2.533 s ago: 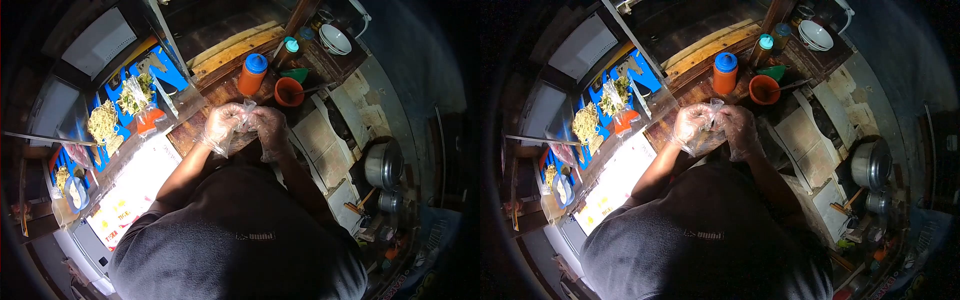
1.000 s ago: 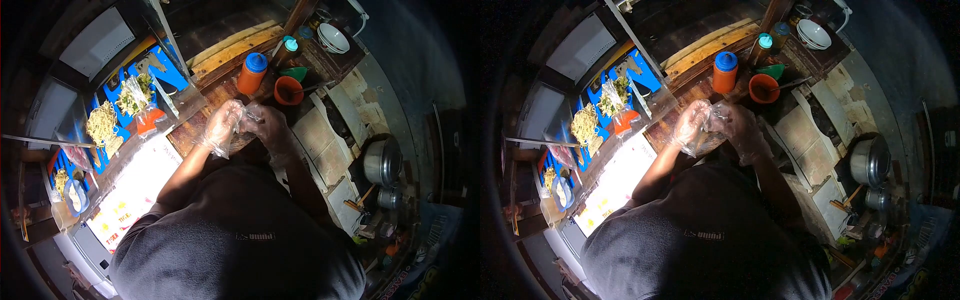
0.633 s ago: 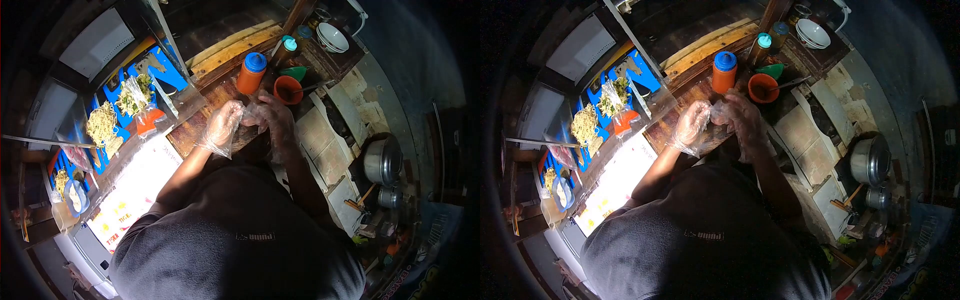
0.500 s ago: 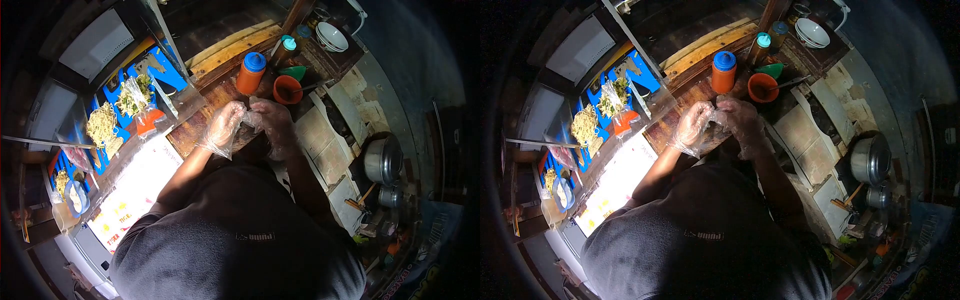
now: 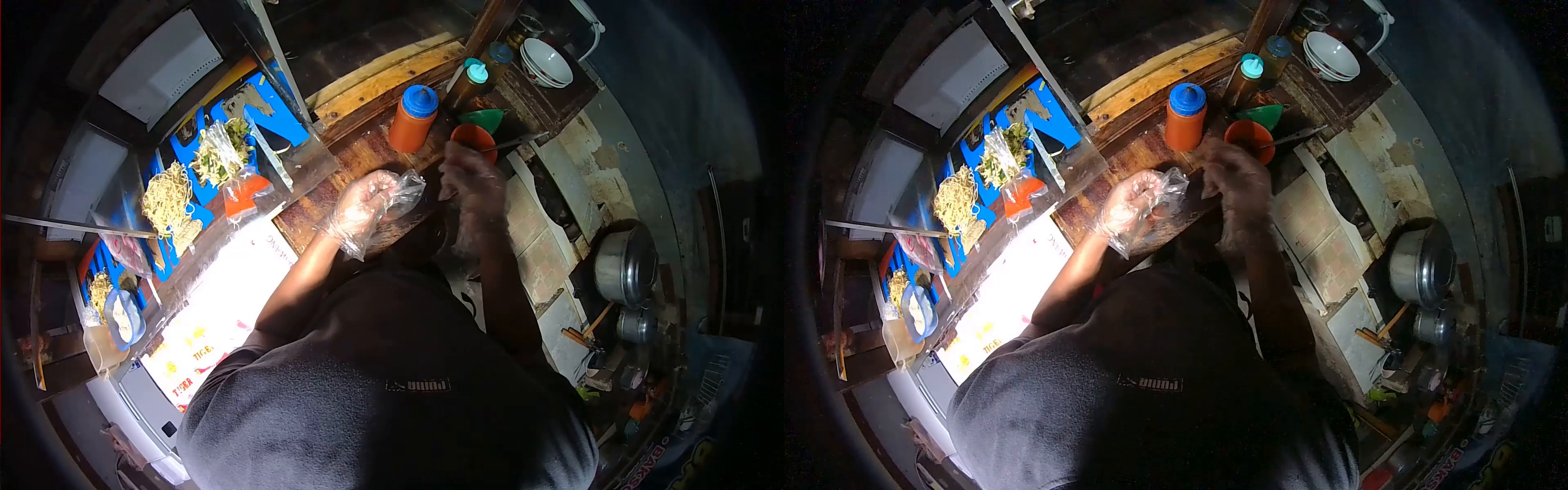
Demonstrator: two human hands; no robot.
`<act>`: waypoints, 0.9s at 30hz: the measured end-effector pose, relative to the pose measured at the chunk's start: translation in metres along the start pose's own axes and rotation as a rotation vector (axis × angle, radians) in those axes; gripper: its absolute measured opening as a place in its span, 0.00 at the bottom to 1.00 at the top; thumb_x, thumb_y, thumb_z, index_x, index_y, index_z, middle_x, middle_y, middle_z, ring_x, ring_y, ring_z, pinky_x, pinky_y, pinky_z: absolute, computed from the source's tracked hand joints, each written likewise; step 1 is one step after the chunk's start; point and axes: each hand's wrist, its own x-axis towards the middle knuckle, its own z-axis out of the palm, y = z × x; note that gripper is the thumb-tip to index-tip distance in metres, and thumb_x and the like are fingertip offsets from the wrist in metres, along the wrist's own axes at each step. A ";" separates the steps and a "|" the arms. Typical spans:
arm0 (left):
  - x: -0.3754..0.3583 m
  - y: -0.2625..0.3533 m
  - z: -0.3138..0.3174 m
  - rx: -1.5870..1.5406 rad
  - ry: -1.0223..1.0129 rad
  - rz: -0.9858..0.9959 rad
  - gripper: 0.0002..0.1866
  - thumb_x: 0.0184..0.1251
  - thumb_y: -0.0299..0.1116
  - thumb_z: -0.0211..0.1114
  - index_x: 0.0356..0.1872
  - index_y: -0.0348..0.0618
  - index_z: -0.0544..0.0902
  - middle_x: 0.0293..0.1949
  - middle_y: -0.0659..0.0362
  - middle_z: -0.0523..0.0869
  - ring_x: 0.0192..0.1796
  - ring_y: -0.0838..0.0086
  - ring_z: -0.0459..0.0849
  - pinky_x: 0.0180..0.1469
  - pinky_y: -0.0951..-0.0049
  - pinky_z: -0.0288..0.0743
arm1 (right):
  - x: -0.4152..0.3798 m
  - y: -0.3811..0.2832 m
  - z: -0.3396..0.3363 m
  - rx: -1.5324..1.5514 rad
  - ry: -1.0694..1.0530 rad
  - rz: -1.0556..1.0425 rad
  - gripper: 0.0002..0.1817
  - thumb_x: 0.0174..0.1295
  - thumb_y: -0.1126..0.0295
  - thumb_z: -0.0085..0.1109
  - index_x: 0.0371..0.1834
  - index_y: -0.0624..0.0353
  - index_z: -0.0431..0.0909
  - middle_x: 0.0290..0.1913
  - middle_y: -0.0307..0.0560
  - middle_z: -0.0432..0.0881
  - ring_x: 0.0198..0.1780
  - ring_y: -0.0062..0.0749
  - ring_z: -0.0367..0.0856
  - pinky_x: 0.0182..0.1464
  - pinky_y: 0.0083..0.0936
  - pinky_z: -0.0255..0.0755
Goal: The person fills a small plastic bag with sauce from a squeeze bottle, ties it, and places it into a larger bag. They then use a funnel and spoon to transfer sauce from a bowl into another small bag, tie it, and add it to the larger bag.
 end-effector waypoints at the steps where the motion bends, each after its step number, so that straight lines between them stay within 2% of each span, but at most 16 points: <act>1: 0.002 -0.009 -0.003 -0.114 -0.005 0.048 0.06 0.73 0.29 0.59 0.46 0.40 0.78 0.38 0.65 0.80 0.38 0.83 0.78 0.40 0.78 0.76 | 0.004 0.001 -0.006 -0.010 0.041 0.007 0.16 0.57 0.82 0.62 0.50 0.70 0.78 0.42 0.48 0.82 0.38 0.25 0.80 0.41 0.23 0.77; 4: 0.000 -0.008 -0.005 -0.214 -0.029 0.067 0.08 0.72 0.30 0.60 0.47 0.39 0.78 0.39 0.63 0.81 0.36 0.82 0.80 0.39 0.77 0.77 | -0.009 -0.003 0.002 -0.181 -0.137 -0.219 0.17 0.53 0.82 0.66 0.48 0.66 0.79 0.47 0.48 0.82 0.43 0.27 0.81 0.44 0.25 0.77; 5: -0.001 -0.005 -0.005 -0.197 -0.038 0.040 0.08 0.72 0.30 0.60 0.47 0.39 0.78 0.39 0.63 0.82 0.37 0.82 0.80 0.39 0.77 0.77 | -0.012 -0.012 0.003 -0.622 -0.241 -0.375 0.18 0.51 0.79 0.71 0.47 0.62 0.80 0.50 0.47 0.81 0.49 0.33 0.81 0.48 0.27 0.77; 6: 0.000 -0.007 -0.005 -0.196 -0.039 0.040 0.08 0.72 0.30 0.60 0.47 0.39 0.78 0.39 0.63 0.82 0.37 0.82 0.80 0.39 0.77 0.77 | -0.014 -0.011 0.004 -0.621 -0.240 -0.376 0.18 0.51 0.79 0.71 0.47 0.62 0.80 0.50 0.47 0.81 0.49 0.33 0.81 0.48 0.27 0.77; 8: 0.005 -0.013 -0.004 -0.110 -0.054 0.177 0.08 0.73 0.31 0.60 0.46 0.40 0.78 0.38 0.63 0.82 0.37 0.83 0.79 0.39 0.78 0.77 | -0.017 -0.007 0.004 -1.001 -0.342 -0.560 0.19 0.49 0.75 0.73 0.45 0.59 0.81 0.50 0.48 0.81 0.50 0.39 0.82 0.50 0.29 0.76; 9: 0.002 -0.005 -0.003 -0.110 -0.052 0.178 0.08 0.73 0.31 0.60 0.46 0.40 0.78 0.38 0.63 0.82 0.37 0.83 0.79 0.39 0.78 0.77 | -0.010 0.011 -0.006 -0.910 -0.377 -0.508 0.16 0.50 0.73 0.73 0.42 0.60 0.81 0.48 0.50 0.82 0.46 0.43 0.82 0.49 0.31 0.77; 11: -0.005 0.018 0.000 -0.010 -0.090 -0.078 0.06 0.73 0.30 0.60 0.45 0.40 0.78 0.39 0.64 0.81 0.38 0.83 0.79 0.39 0.78 0.77 | -0.020 0.005 0.002 -1.002 -0.298 -0.545 0.14 0.51 0.74 0.72 0.40 0.61 0.81 0.46 0.50 0.83 0.44 0.43 0.83 0.47 0.31 0.77; 12: -0.003 0.009 -0.003 -0.011 -0.090 -0.079 0.06 0.73 0.30 0.60 0.45 0.40 0.78 0.39 0.64 0.81 0.38 0.83 0.79 0.39 0.78 0.77 | -0.024 0.002 0.005 -1.093 -0.215 -0.580 0.12 0.52 0.74 0.71 0.38 0.62 0.81 0.43 0.51 0.83 0.42 0.43 0.83 0.45 0.31 0.77; 14: 0.005 -0.015 -0.010 0.162 -0.072 0.218 0.06 0.73 0.31 0.60 0.44 0.41 0.78 0.39 0.65 0.80 0.38 0.83 0.79 0.38 0.78 0.78 | -0.014 0.001 -0.002 -1.036 -0.315 -0.485 0.09 0.54 0.74 0.69 0.37 0.63 0.81 0.40 0.51 0.83 0.40 0.43 0.83 0.44 0.29 0.77; 16: 0.002 -0.011 -0.006 0.069 -0.050 0.182 0.06 0.73 0.32 0.60 0.43 0.41 0.79 0.37 0.67 0.80 0.38 0.84 0.78 0.38 0.79 0.76 | -0.009 0.002 -0.009 -0.976 -0.417 -0.391 0.07 0.56 0.74 0.67 0.36 0.63 0.81 0.37 0.51 0.83 0.38 0.43 0.84 0.43 0.28 0.77; 19: -0.001 -0.004 0.001 -0.039 -0.002 0.103 0.07 0.73 0.33 0.61 0.43 0.41 0.80 0.35 0.68 0.79 0.37 0.85 0.76 0.37 0.79 0.74 | -0.008 0.010 -0.010 -0.830 -0.390 -0.548 0.09 0.60 0.72 0.63 0.42 0.62 0.79 0.38 0.53 0.82 0.40 0.46 0.83 0.41 0.35 0.76; 21: 0.000 -0.004 -0.001 -0.054 0.024 0.061 0.07 0.73 0.33 0.61 0.43 0.41 0.80 0.35 0.68 0.79 0.37 0.85 0.76 0.38 0.80 0.74 | -0.012 0.013 -0.005 -0.599 -0.293 -0.528 0.07 0.63 0.73 0.61 0.41 0.63 0.80 0.36 0.49 0.82 0.36 0.35 0.81 0.38 0.30 0.75; 22: 0.002 -0.007 -0.004 -0.065 0.029 0.067 0.07 0.73 0.33 0.61 0.43 0.42 0.80 0.35 0.68 0.79 0.36 0.85 0.76 0.38 0.80 0.74 | -0.015 0.013 -0.001 -0.599 -0.296 -0.529 0.07 0.63 0.73 0.61 0.41 0.63 0.80 0.36 0.49 0.82 0.36 0.35 0.81 0.38 0.30 0.75; 24: 0.001 -0.010 -0.006 -0.080 0.029 0.069 0.07 0.73 0.33 0.61 0.44 0.42 0.80 0.35 0.68 0.79 0.36 0.85 0.76 0.38 0.79 0.75 | -0.023 0.010 0.005 -0.022 -0.089 -0.037 0.09 0.63 0.68 0.62 0.39 0.64 0.81 0.34 0.43 0.79 0.35 0.25 0.77 0.37 0.23 0.73; 25: 0.000 -0.010 -0.007 -0.110 0.014 0.061 0.06 0.73 0.32 0.61 0.44 0.41 0.79 0.37 0.66 0.79 0.37 0.82 0.78 0.39 0.77 0.77 | -0.023 0.006 0.005 -0.022 -0.084 -0.037 0.09 0.63 0.68 0.62 0.39 0.64 0.81 0.34 0.43 0.79 0.35 0.25 0.77 0.37 0.23 0.73; 27: 0.000 -0.010 -0.008 -0.136 -0.006 0.049 0.06 0.73 0.31 0.60 0.43 0.39 0.78 0.38 0.64 0.80 0.38 0.80 0.81 0.41 0.75 0.79 | -0.021 0.000 0.003 -0.037 -0.018 0.278 0.12 0.65 0.66 0.57 0.41 0.66 0.81 0.30 0.40 0.79 0.30 0.23 0.78 0.36 0.22 0.75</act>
